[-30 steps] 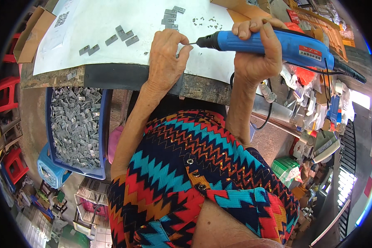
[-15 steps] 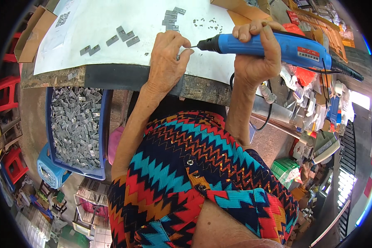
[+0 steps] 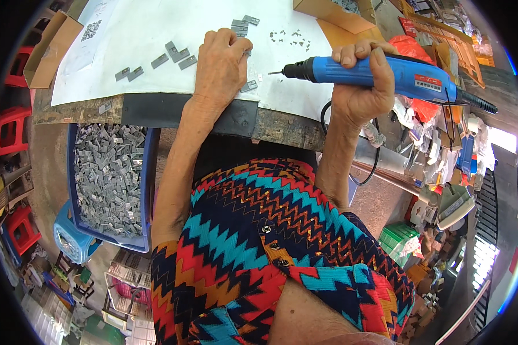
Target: Assembling small hardware parts using a handheld electric screwdriver at a workbench.
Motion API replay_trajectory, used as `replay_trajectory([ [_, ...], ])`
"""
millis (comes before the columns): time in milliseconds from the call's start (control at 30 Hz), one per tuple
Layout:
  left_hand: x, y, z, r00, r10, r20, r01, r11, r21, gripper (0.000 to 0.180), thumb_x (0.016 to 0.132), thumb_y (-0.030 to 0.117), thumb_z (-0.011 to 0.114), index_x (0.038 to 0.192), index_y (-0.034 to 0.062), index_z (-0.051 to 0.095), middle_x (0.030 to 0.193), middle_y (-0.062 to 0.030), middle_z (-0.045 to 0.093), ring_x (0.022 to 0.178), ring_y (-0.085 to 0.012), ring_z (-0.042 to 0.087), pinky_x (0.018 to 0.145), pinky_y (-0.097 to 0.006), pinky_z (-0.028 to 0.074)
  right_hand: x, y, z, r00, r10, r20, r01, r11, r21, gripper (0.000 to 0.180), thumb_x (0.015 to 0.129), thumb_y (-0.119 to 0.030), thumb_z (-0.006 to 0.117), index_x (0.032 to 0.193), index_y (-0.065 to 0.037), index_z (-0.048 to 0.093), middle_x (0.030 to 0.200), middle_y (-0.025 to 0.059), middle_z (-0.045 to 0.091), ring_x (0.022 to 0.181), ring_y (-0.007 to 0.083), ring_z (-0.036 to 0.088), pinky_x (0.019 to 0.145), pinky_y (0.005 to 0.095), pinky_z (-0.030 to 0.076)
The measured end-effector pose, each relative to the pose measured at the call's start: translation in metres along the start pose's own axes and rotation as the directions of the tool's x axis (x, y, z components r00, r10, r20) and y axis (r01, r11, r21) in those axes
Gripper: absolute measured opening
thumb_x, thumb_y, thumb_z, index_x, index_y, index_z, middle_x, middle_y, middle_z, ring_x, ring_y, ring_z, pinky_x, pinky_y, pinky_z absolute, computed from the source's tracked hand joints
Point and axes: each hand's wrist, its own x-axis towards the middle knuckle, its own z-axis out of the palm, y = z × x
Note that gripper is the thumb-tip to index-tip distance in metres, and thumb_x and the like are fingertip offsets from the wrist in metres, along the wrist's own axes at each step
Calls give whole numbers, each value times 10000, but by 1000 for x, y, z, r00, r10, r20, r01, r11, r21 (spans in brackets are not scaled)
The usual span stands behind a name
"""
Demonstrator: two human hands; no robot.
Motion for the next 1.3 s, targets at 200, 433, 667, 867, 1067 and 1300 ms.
replay_trajectory([
  [200, -2, -3, 7, 1000, 21, 0, -21, 998, 63, 167, 701, 0, 626, 863, 37, 640, 879, -115, 542, 844, -266, 498, 728, -344, 426, -1, 0, -1, 1000, 22, -23, -22, 1000, 11, 198, 794, -74, 518, 989, -107, 516, 765, 82, 478, 633, 201, 469, 671, 374, 378],
  [433, -4, -3, 5, 1000, 19, 22, -20, 999, 49, 152, 710, 7, 613, 861, 18, 631, 888, -115, 545, 855, -262, 495, 738, -348, 424, -2, 1, 0, 1000, 24, -6, -24, 1000, -7, 202, 787, -62, 517, 984, -104, 510, 766, 86, 493, 625, 195, 482, 666, 370, 378],
  [667, -2, -1, 2, 999, 6, 40, -7, 1000, 25, 159, 706, 30, 619, 863, 2, 607, 921, -124, 541, 879, -263, 490, 753, -353, 418, -2, 1, -3, 1000, 18, -12, -18, 1000, -13, 214, 785, -59, 518, 994, -102, 498, 765, 87, 492, 620, 192, 480, 668, 368, 375],
  [867, -5, -2, 2, 999, 22, 30, -23, 999, 28, 142, 708, 34, 618, 843, -2, 597, 911, -116, 538, 857, -268, 485, 743, -356, 411, -2, 0, 2, 1000, 19, -20, -20, 999, -27, 199, 783, -60, 521, 978, -89, 490, 756, 85, 486, 614, 190, 477, 668, 371, 373],
  [1067, -10, -3, -1, 999, 4, 41, -3, 1000, -29, 95, 699, 9, 597, 794, 4, 592, 804, -108, 535, 804, -259, 489, 705, -368, 417, 11, 10, 18, 994, -94, -48, 93, 996, -16, 200, 691, 41, 589, 875, 6, 520, 637, 108, 522, 509, 203, 549, 497, 328, 465],
  [1300, -12, -7, -3, 995, -82, 62, 90, 986, -137, 110, 710, 47, 622, 800, -10, 595, 793, -122, 569, 785, -275, 520, 705, -356, 422, 20, 27, 38, 996, -25, 82, 36, 989, -142, 150, 724, 2, 543, 869, 18, 510, 677, 106, 523, 557, 196, 509, 593, 367, 424],
])
